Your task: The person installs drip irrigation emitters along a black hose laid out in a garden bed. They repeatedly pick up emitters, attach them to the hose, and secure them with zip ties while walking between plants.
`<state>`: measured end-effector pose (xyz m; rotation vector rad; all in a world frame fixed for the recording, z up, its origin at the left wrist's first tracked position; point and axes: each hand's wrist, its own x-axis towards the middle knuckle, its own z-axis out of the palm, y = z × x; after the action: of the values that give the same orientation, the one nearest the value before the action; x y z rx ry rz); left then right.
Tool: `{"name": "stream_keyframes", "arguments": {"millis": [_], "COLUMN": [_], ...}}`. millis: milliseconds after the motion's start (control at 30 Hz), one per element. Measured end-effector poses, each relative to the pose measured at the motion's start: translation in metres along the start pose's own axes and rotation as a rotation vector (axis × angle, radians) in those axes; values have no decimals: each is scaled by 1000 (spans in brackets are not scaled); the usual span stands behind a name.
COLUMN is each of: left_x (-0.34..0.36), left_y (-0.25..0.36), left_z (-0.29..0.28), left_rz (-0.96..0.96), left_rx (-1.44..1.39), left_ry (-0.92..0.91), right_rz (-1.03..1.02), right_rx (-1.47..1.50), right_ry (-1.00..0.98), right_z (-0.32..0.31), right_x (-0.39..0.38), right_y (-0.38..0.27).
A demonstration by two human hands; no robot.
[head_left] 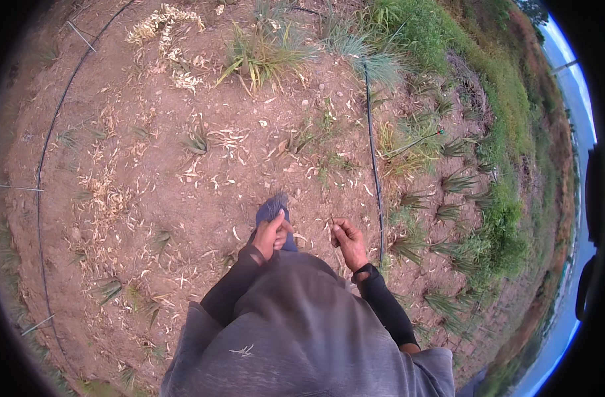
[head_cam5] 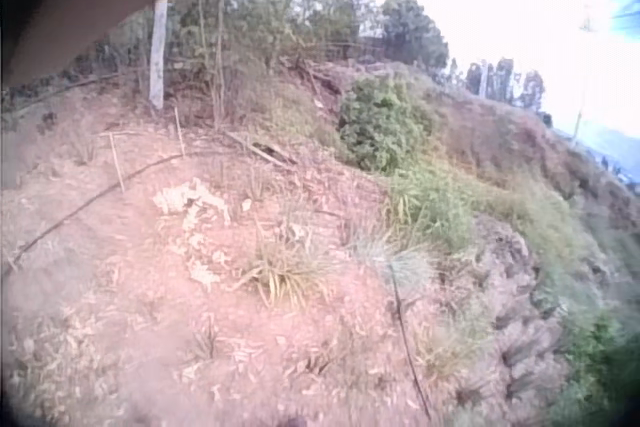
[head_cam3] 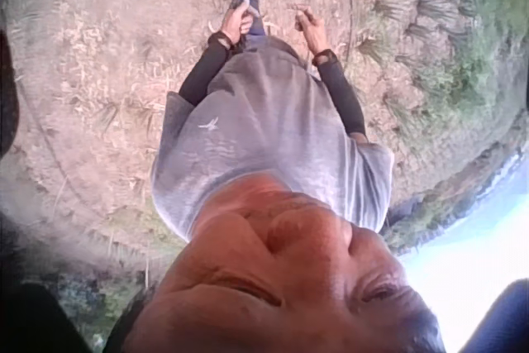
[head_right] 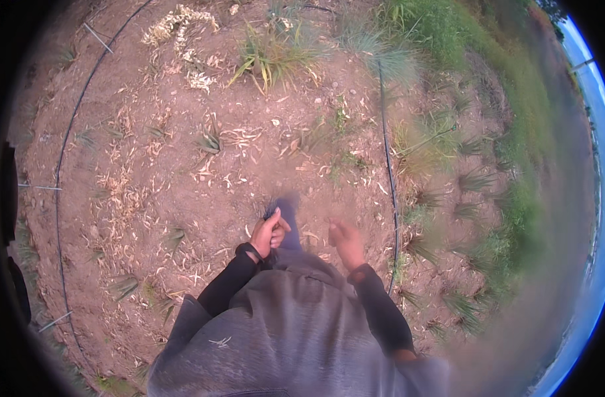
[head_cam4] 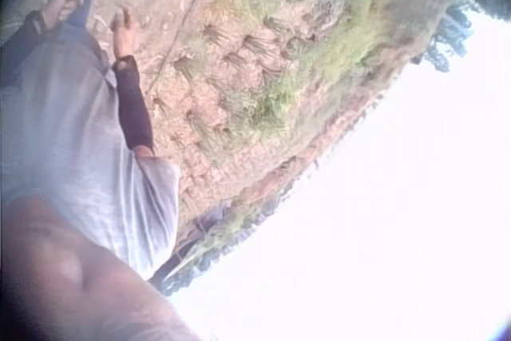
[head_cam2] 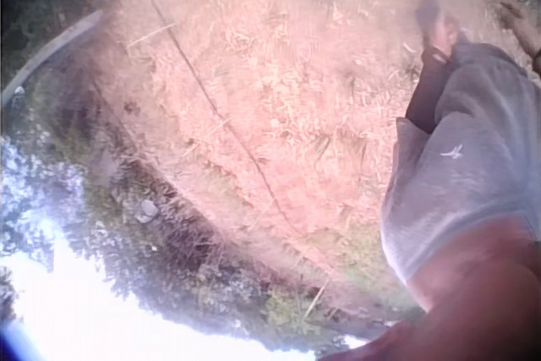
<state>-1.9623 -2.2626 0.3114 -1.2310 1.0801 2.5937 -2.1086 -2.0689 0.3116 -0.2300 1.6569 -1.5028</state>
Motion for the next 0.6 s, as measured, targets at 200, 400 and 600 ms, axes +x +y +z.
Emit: {"name": "stream_keyframes", "arguments": {"millis": [200,400,600], "left_x": [78,176,310], "left_y": [148,219,244], "left_z": [37,74,117], "left_rz": [-139,-199,-178], "left_rx": [245,306,364], "left_ry": [-10,-86,-109], "right_rz": [120,80,136], "right_rx": [131,116,158], "right_ry": [182,260,319], "right_z": [7,-10,-85], "right_x": [58,145,248], "right_y": [-80,-101,-93]}}
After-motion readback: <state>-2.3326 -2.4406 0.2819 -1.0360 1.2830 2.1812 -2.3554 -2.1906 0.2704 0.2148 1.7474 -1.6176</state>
